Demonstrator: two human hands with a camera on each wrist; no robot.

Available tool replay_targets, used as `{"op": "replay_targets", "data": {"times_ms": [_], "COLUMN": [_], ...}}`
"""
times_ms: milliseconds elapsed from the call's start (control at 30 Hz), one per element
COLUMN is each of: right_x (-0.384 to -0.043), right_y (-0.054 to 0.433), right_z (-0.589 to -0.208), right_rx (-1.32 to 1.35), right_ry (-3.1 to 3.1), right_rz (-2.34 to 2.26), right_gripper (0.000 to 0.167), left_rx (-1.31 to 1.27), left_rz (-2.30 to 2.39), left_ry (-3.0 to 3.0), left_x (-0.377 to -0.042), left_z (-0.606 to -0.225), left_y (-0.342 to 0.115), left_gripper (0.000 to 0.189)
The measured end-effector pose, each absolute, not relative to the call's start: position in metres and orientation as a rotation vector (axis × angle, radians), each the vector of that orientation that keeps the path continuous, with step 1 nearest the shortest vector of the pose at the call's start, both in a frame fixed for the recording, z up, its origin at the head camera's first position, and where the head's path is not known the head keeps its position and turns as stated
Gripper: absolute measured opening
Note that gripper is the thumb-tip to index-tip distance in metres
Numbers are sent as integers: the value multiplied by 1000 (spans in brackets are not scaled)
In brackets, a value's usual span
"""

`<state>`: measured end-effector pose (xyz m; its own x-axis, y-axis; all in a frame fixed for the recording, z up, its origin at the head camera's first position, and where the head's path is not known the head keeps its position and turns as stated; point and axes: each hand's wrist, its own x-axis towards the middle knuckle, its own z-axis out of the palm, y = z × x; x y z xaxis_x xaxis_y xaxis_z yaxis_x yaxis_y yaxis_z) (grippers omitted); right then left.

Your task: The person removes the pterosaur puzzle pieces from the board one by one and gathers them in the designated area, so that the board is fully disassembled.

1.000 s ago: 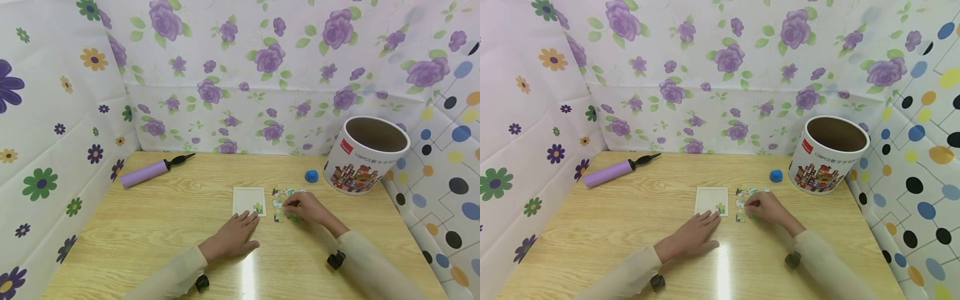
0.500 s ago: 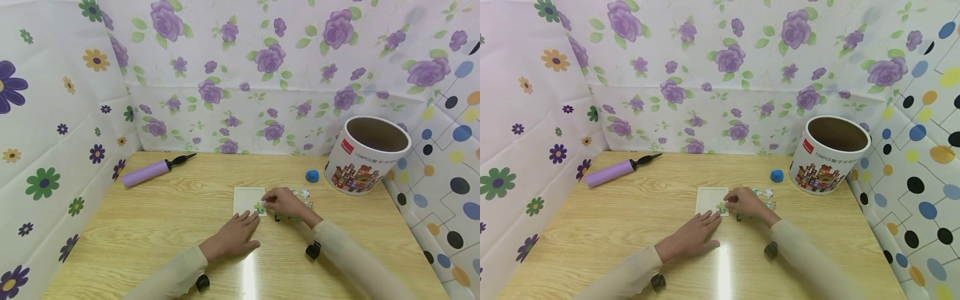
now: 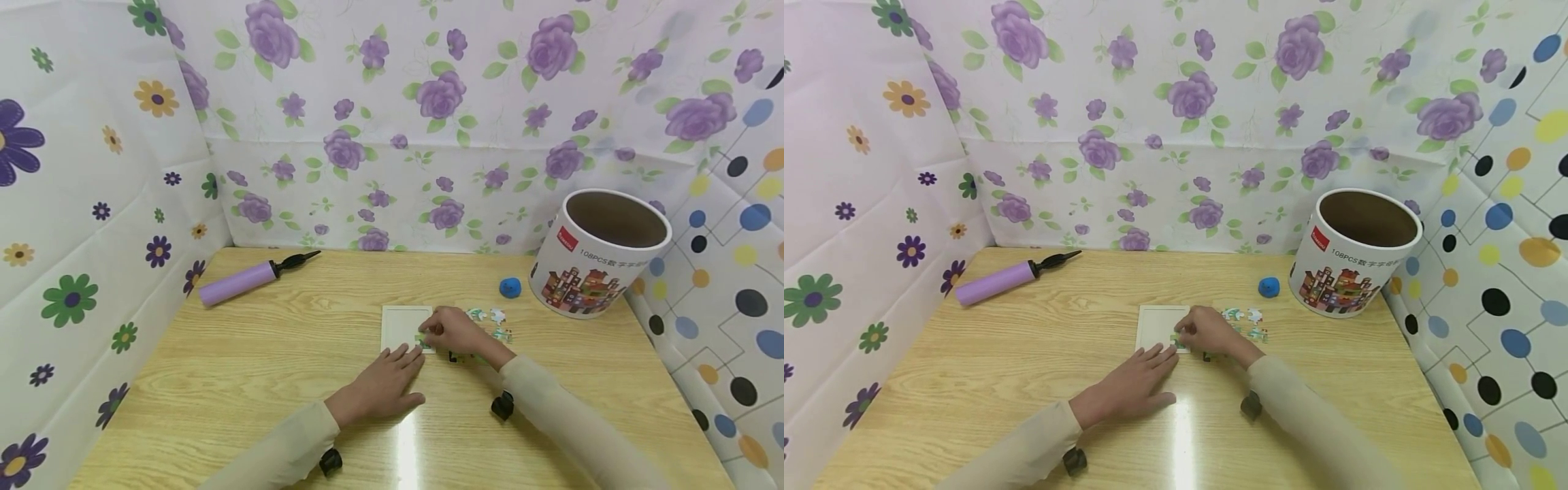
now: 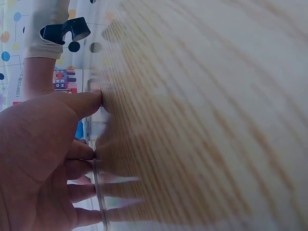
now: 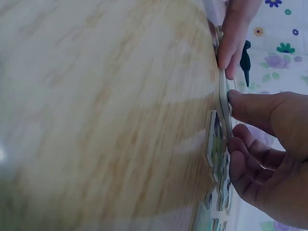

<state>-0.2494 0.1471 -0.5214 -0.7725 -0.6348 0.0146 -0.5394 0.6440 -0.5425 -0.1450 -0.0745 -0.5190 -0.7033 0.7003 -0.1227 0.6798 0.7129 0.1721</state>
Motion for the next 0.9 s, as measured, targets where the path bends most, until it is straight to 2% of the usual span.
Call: {"op": "replay_targets", "data": {"times_ms": [367, 900], "right_x": [-250, -247], "right_y": [145, 145], "right_z": [-521, -519], "right_rx": [-956, -863], "right_ry": [2707, 2701], "right_rz": [-775, -845], "right_gripper": [18, 18], "left_rx": [1133, 1104], "left_rz": [279, 150], "left_ry": [2745, 2767], "left_x": [-144, -146], "left_z": [-521, -521], "left_y": [-77, -76], "left_gripper": [75, 78]}}
